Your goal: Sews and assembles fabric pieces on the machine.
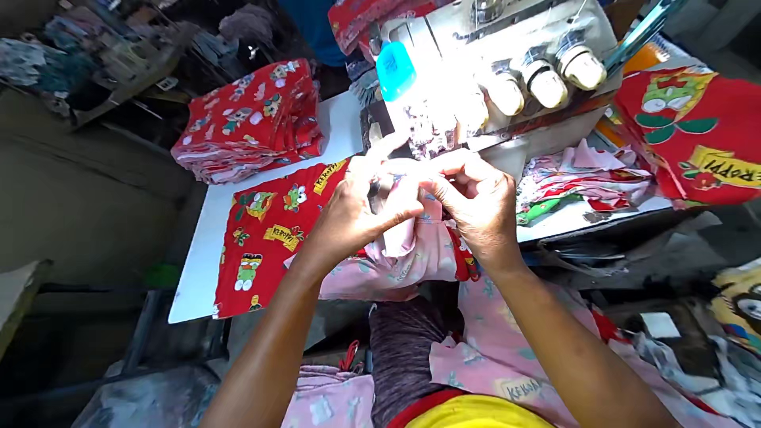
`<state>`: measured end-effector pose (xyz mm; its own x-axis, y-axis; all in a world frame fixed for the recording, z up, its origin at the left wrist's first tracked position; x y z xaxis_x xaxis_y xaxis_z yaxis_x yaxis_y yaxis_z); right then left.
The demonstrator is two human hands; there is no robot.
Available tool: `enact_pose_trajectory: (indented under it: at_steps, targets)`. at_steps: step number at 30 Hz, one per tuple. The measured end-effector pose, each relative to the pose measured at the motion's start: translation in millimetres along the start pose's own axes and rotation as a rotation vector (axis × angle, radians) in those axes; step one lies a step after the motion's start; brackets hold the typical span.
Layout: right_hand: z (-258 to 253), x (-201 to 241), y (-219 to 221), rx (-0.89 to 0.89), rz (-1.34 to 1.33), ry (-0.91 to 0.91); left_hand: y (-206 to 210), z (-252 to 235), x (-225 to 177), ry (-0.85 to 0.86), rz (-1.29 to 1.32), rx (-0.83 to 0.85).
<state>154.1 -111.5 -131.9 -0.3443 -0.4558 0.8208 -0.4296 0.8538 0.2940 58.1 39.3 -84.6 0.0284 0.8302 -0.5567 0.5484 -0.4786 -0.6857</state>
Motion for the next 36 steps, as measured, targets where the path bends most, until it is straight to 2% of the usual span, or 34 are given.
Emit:
enact_pose_trajectory:
  at_steps: [4,6,9,11,13,20,24,31,33,36]
  targets:
    - [-1,-1,-10,-0.043,0.041,0.011,-19,-10,-5,0.111,-0.258,0.044]
    - [2,-4,-16,-0.050,0.002,0.028,-38,-11,-8,0.033,-0.190,0.015]
    - [-4,-6,-11,-0.059,-0.061,0.070,-49,-7,-18,-0.214,0.104,-0.101]
    - [-6,-6,-5,-0.040,-0.076,0.092,-48,-4,-16,-0.274,0.104,-0.202]
    - [-5,-5,-2,-0.027,-0.082,0.100,-48,-1,-6,-0.259,0.011,-0.265]
    - [0,-4,-7,-0.006,-0.077,0.095,-42,6,8,-0.220,-0.035,-0.277]
    - [0,-2,-6,-0.020,-0.050,0.063,-37,10,6,-0.264,0.092,-0.247]
    - [-2,2,-2,-0.009,0.053,-0.029,-33,20,4,-0.354,0.147,-0.174]
    - [-6,2,1,-0.029,0.078,-0.023,-32,19,4,-0.347,0.128,-0.131]
    - [-8,3,1,-0.031,0.093,-0.036,-35,16,11,-0.310,0.071,-0.163]
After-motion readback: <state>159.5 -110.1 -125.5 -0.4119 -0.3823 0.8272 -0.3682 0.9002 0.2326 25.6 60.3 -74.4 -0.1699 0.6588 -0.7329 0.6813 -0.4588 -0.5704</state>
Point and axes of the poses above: each hand's wrist, its own z-axis away from the middle knuckle, its own y-axis out of the palm, x = y × z, the point moved 4 cm from there along -z, towards the middle knuckle, and after that the axes turned 14 degrees about -x, right-handed, at the moved point
